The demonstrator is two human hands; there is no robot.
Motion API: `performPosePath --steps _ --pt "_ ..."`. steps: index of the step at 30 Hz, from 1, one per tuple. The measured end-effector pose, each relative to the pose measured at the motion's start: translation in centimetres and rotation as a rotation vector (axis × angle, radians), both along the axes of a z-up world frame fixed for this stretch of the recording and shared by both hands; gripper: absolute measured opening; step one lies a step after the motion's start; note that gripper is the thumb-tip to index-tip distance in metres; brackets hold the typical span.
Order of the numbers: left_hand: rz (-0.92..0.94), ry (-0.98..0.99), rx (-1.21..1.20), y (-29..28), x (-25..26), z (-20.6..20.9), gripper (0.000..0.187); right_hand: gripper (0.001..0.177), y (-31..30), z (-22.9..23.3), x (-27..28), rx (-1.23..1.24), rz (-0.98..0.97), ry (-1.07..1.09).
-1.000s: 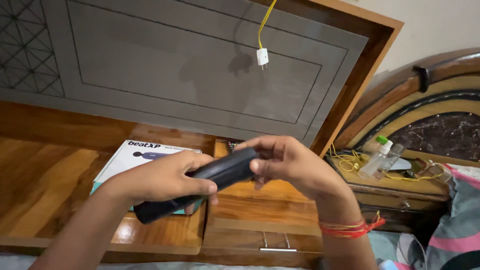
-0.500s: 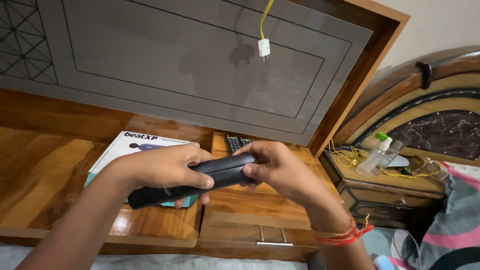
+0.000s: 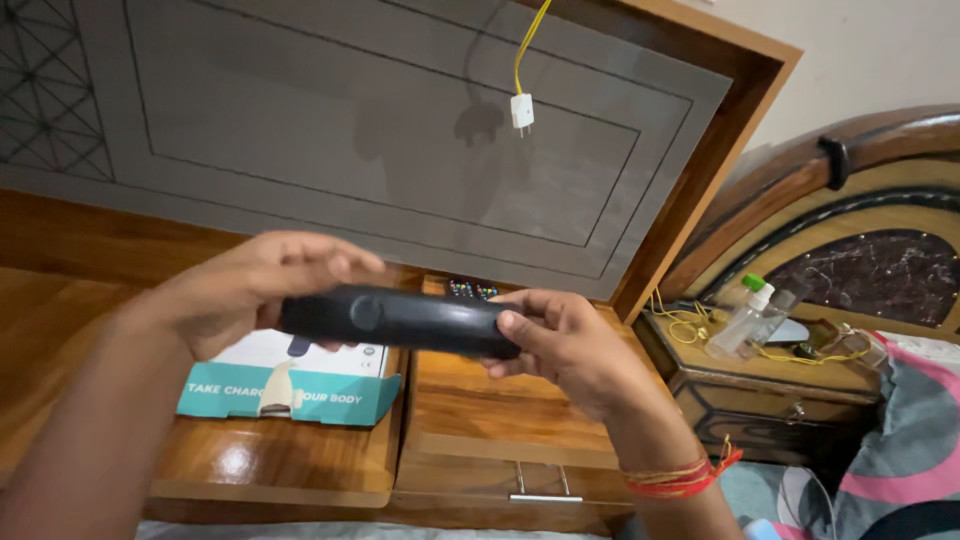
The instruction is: The person opens the battery compartment of a black remote control, removes the existing batteries, and inserts new ones. They then close the compartment and place the remote on a wooden bedside table next to other remotes.
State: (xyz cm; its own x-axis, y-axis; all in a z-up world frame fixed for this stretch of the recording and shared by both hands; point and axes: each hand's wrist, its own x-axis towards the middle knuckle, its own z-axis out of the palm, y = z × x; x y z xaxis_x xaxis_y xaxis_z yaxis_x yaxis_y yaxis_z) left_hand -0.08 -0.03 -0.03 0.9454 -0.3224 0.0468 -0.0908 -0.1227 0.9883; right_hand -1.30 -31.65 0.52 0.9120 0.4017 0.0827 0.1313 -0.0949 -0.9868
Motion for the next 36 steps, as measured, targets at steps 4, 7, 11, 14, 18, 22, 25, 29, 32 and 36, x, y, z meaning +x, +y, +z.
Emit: performPosePath --steps 4,7,11,14,18,22,25,29,32,36 --pt "0.049 -0.063 -0.507 -2.4 -1.0 -0.3 0.055 0.042 0.2 0.0 -0.1 0.184 -0.045 0.064" --pt "0.121 -0.096 -0.768 -5.5 -1.5 -0.2 0.055 0.044 0.8 -0.2 -0.3 0.29 -0.014 0.063" --pt "0.092 -0.181 -1.046 -9.4 -2.4 -0.1 0.051 0.041 2.3 -1.0 -0.8 0.406 0.018 0.052" --pt "0.062 -0.226 -1.128 -10.1 -2.8 0.4 0.041 0.038 3.3 -1.1 -1.2 0.469 0.053 0.057" --pt "0.036 -0.292 -1.151 -10.1 -3.0 0.8 0.039 0.038 3.9 -0.7 -2.0 0.483 0.073 0.031" --pt "0.035 -0.307 -1.132 -10.0 -3.1 1.0 0.038 0.037 4.0 0.1 -2.4 0.481 0.11 0.07" --pt "0.005 -0.32 -1.101 -9.7 -3.1 1.0 0.039 0.037 3.6 0.6 -2.4 0.437 0.158 0.099" --pt "-0.033 -0.361 -1.063 -9.4 -3.0 0.7 0.04 0.035 4.1 0.9 -3.1 0.383 0.121 0.131" --pt "-0.017 -0.367 -1.036 -9.4 -3.3 0.7 0.04 0.043 6.0 0.9 -4.2 0.185 -0.086 -0.172" --pt "0.027 -0.273 -1.033 -9.3 -3.3 0.9 0.041 0.055 7.4 -0.1 -6.3 -0.235 -0.353 -0.982"
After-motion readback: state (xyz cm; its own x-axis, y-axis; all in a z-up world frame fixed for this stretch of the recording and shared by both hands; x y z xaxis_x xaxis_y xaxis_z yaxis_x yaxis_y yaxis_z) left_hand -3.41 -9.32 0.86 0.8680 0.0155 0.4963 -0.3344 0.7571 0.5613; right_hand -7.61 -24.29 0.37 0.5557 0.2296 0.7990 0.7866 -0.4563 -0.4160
